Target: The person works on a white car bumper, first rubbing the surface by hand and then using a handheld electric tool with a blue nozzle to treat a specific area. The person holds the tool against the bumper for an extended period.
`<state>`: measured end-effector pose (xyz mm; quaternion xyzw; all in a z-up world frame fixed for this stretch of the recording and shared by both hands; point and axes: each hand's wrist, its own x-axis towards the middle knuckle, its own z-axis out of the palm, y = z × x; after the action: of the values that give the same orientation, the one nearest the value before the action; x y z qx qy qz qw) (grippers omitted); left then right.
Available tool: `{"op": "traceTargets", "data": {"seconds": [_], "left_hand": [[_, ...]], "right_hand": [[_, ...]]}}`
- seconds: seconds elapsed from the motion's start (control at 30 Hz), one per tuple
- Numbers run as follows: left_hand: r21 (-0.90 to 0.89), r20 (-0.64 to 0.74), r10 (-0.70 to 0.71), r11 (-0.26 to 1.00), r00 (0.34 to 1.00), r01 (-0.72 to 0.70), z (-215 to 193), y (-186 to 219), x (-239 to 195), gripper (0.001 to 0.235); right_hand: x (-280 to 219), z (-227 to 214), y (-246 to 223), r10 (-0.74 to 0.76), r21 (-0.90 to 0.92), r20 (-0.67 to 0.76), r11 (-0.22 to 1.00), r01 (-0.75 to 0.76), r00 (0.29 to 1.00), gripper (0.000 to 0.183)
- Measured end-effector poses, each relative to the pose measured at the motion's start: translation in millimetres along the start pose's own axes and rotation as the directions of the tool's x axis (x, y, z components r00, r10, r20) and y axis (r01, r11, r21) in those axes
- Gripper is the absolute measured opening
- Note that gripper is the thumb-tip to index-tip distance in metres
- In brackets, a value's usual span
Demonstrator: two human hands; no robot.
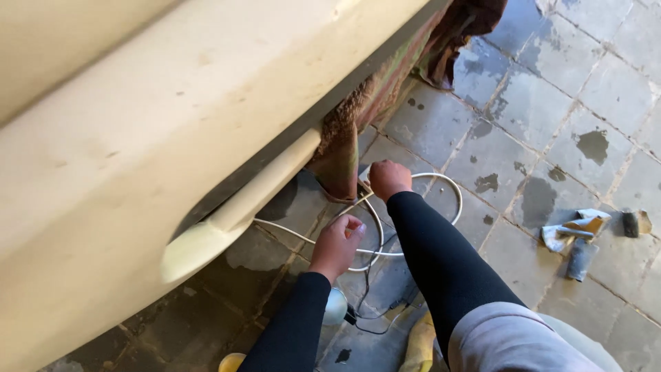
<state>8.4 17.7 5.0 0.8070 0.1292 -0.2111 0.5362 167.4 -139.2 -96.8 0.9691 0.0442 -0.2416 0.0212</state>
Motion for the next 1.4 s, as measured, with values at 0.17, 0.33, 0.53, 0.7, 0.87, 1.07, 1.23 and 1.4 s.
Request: {"op": "traceTargets", "data": {"seconds": [0.17, 0.33, 0.53, 0.7, 0.87, 1.07, 1.23, 1.4], "left_hand": [[0.028, 0.017, -0.086, 0.996, 0.996, 0.085, -14, -6, -11, 0.023], [0.004, -0.061, 0.007, 1.000, 0.998, -0.007, -17, -18, -8, 0.020], [0.008, -0.200, 0.094, 0.996, 0.975, -0.094, -17, -19, -32, 0.027], [0.133, -0.292, 0.059, 0.991, 0.955, -0.020, -20, -31, -57, 0.045], [-0.062, -0.478, -0.067, 0.997, 0.876, 0.042, -29, -55, -105, 0.046], [-0.285, -0.490, -0.399, 0.914, 0.775, 0.290, -2, -152, -109, 0.050], [-0.328, -0.377, -0.445, 0.885, 0.812, 0.332, -7, -139, -108, 0.057], [-0.350, -0.330, -0.444, 0.877, 0.833, 0.329, -18, -145, -97, 0.076]], "right_hand": [[-31, -23, 12, -0.036, 0.057, -0.002, 0.998, 0.037, 0.999, 0.043], [-58, -24, 16, -0.044, 0.068, -0.353, 0.995, 0.072, 0.935, 0.036], [-107, 32, 4, -0.251, -0.147, -0.554, 0.968, 0.204, 0.794, 0.012], [-185, 82, -15, -0.281, 0.312, 0.138, 0.922, 0.228, 0.950, 0.030], [-249, 154, -13, -0.182, 0.525, 0.296, 0.851, 0.000, 0.938, 0.035], [-263, 179, -38, -0.106, 0.696, 0.368, 0.690, -0.198, 0.924, 0.023], [-245, 195, -38, -0.081, 0.757, 0.393, 0.594, -0.272, 0.916, 0.023], [-252, 117, -42, -0.190, 0.784, 0.344, 0.597, -0.170, 0.920, 0.022]]}}
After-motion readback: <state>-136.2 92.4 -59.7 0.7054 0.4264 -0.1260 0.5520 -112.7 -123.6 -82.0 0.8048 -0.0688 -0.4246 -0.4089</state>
